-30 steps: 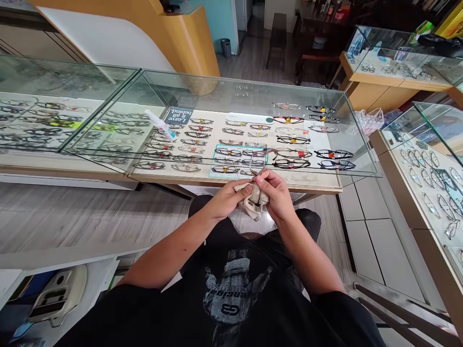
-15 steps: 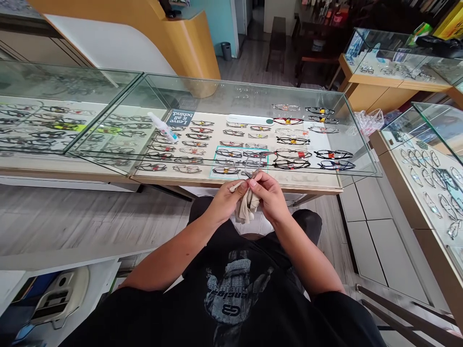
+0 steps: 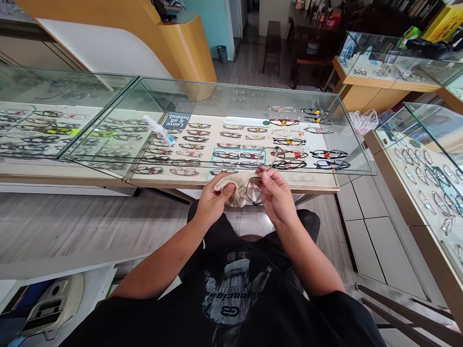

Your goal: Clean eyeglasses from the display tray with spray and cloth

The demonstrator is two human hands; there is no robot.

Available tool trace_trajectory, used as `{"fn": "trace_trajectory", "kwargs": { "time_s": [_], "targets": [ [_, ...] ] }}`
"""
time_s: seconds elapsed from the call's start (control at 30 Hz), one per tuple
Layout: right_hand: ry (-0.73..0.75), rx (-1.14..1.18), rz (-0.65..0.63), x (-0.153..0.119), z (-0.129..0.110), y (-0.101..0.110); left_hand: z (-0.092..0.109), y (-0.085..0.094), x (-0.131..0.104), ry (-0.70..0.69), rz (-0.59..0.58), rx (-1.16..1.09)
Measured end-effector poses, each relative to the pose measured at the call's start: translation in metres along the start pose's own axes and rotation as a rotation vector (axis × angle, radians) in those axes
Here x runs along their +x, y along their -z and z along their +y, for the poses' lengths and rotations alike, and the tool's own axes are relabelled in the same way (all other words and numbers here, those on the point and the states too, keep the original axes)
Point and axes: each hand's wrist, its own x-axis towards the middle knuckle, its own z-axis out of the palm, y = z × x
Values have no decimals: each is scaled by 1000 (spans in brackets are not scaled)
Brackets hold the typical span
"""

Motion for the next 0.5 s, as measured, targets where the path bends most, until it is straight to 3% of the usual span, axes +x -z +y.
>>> {"fn": "trace_trajectory", "kwargs": {
  "time_s": [0.13, 0.23, 0.33, 0.5],
  "targets": [
    [-26, 27, 33, -6, -4, -2, -3, 3, -2, -530, 71, 297],
    [-116, 78, 29, -9, -3, -5, -6, 3, 2, -927, 16, 464],
    [-229, 123, 3, -11, 0, -10, -6, 4, 8, -1106, -76, 595],
    [-368, 210, -2, -12, 7, -15, 5, 4, 21, -1231, -155, 667]
  ]
}}
